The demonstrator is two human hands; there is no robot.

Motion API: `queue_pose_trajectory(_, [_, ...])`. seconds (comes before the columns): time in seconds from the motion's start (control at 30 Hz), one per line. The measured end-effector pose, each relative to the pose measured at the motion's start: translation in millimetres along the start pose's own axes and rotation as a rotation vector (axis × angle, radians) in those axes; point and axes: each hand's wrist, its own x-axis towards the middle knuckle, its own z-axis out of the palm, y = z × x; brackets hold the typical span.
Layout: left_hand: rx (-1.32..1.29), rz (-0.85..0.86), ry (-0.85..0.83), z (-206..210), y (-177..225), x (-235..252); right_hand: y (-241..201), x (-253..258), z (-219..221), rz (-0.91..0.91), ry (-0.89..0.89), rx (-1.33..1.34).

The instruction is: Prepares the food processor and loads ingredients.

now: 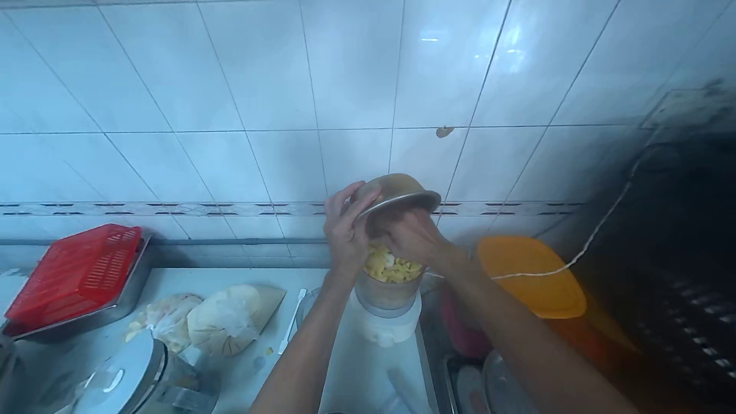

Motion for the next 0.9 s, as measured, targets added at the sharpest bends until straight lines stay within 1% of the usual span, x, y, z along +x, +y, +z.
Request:
queue_pose_trajectory(0.07, [-0.007,-0.017,-0.018,8,7,-6,-8,0,-5,0.102,0.096,0.158])
queue_pose_trajectory(0.1, [0.008,0.007,-0.002,14,10,-7,-12,0,-3,0.086,0.101,0.198])
queue_pose_trajectory(0.17, [0.080,0.067,0.058,14,14,-3,-17,-3,-2,-0.007,-0.004,0.174])
queue_pose_trajectory(0.2, [0.116,0.062,0.106,6,13,2,-15,-5,-4,-0.026,-0.043,0.177])
queue_pose_trajectory(0.27, [0.206,-0.049,0.165,-28,12,9,-11,-14,-7,0.015,-0.075,0.260])
queue_pose_trajectory(0.33, [0.271,-0.238,0.130,-75,17,12,-9,-25,-11,0.063,-0.171,0.353])
queue_pose_trajectory(0.4, [0.340,-0.385,0.090,-119,18,3,-11,-37,-8,0.008,-0.335,0.406])
queue_pose_trajectory(0.43, [0.385,-0.452,0.059,-139,17,-7,-14,-42,-5,-0.028,-0.386,0.408])
queue_pose_trajectory(0.5, [0.532,-0.535,-0.069,-180,15,-35,-23,-51,-6,-0.094,-0.405,0.364])
queue_pose_trajectory(0.57, [0.666,-0.611,-0.205,-213,4,-68,-26,-57,-10,-0.155,-0.362,0.319])
queue_pose_trajectory(0.63, [0.758,-0.739,-0.376,-234,-7,-105,-27,-71,-11,-0.193,-0.334,0.295])
queue_pose_trajectory(0.7, [0.801,-0.903,-0.561,-242,-18,-132,-21,-79,-11,-0.197,-0.300,0.285])
queue_pose_trajectory(0.77, [0.817,-1.024,-0.726,-246,-30,-152,-18,-83,-15,-0.134,-0.243,0.322])
queue_pose_trajectory(0.83, [0.833,-1.070,-0.855,-249,-43,-167,-20,-80,-20,-0.014,-0.135,0.357])
queue_pose_trajectory(0.87, [0.833,-1.079,-0.911,-249,-50,-172,-22,-75,-22,0.041,-0.118,0.352])
queue_pose_trajectory(0.9, [0.810,-1.092,-0.957,-246,-55,-176,-24,-71,-22,0.066,-0.156,0.345])
